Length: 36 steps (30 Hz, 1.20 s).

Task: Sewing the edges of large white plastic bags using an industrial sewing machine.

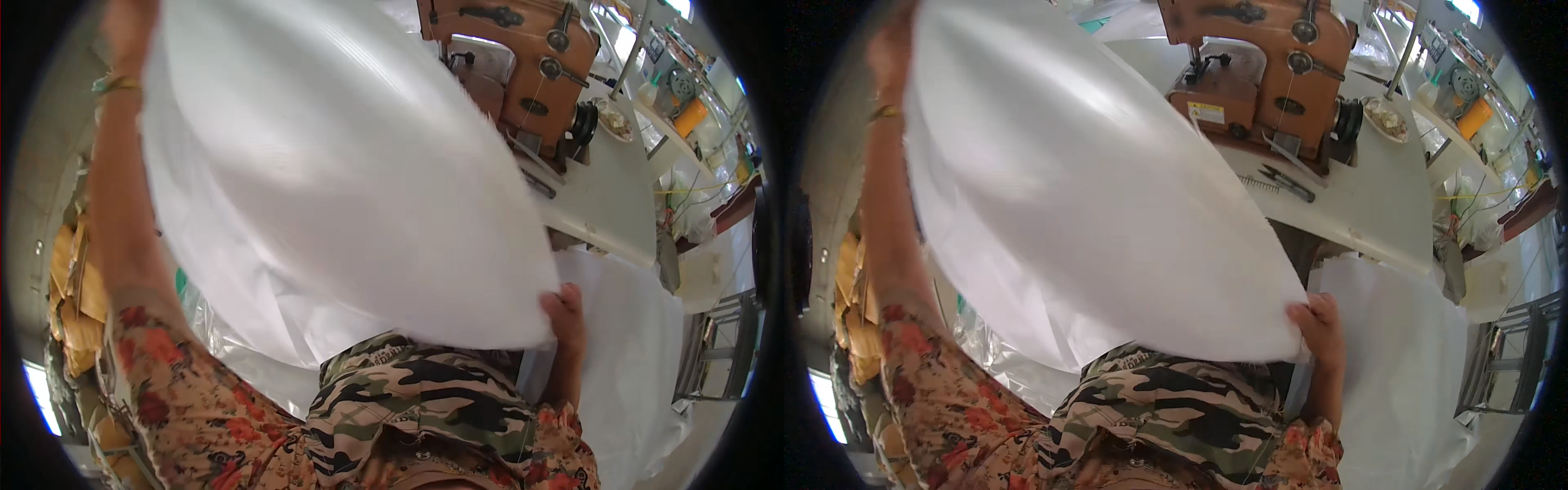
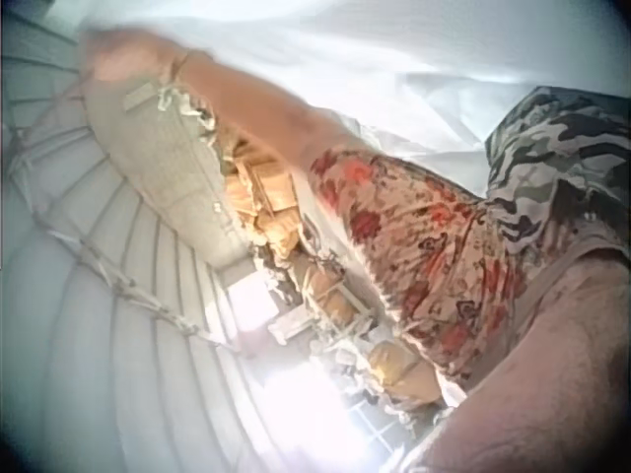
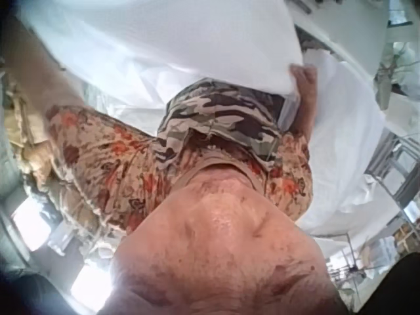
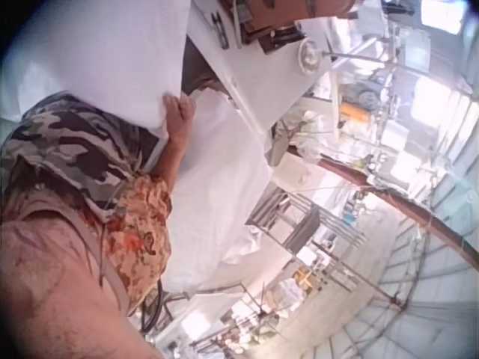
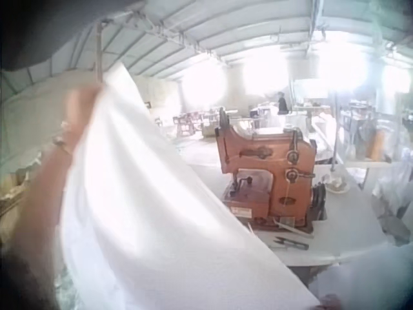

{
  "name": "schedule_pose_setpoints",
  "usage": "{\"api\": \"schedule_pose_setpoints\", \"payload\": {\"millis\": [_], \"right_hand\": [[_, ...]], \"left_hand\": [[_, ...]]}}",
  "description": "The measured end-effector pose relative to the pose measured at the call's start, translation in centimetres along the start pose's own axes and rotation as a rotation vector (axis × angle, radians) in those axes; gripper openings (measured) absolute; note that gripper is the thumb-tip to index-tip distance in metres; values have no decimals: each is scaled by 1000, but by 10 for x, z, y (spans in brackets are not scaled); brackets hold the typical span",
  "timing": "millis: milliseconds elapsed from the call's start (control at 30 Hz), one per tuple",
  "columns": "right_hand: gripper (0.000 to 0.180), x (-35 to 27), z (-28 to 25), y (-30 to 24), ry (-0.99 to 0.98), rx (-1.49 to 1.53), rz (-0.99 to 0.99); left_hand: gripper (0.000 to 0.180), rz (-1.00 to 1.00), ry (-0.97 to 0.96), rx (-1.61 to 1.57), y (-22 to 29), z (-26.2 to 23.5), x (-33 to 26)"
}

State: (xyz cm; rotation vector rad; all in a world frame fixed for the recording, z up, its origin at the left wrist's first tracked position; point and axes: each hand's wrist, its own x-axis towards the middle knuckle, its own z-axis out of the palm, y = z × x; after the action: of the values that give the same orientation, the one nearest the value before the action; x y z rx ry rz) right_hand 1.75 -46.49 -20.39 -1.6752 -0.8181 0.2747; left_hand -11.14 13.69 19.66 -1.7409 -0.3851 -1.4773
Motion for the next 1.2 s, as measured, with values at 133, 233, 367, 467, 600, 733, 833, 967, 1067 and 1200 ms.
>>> {"api": "schedule_pose_setpoints", "payload": {"millis": [133,233,367,467,600,733,833,967,1067,1200], "right_hand": [[24,6,3,14,86,-249,175],[26,5,13,22,151,-250,228],[28,1,18,32,108,-258,204],[30,-4,15,45,-1,-283,134],[25,-8,8,54,-191,-609,234],[17,27,27,16,-119,-968,70],[21,86,70,-40,-271,-612,-211],[29,192,190,-73,-314,-377,-628],[34,265,272,-66,-328,-479,-639],[32,327,322,-47,-359,-685,-615]], "left_hand": [[33,-17,-504,-92,87,63,-94],[40,148,-54,-310,165,73,-132],[38,116,-861,-360,231,35,-199],[41,116,-1210,-355,235,18,-252],[47,-160,-1172,-378,223,8,-309],[44,-145,-1091,-573,223,9,-329],[42,-215,-1045,-633,229,2,-326],[37,-281,-1094,-719,230,-19,-310],[31,-405,-1050,-831,200,-44,-306],[22,-721,-902,-861,113,-69,-354]]}}
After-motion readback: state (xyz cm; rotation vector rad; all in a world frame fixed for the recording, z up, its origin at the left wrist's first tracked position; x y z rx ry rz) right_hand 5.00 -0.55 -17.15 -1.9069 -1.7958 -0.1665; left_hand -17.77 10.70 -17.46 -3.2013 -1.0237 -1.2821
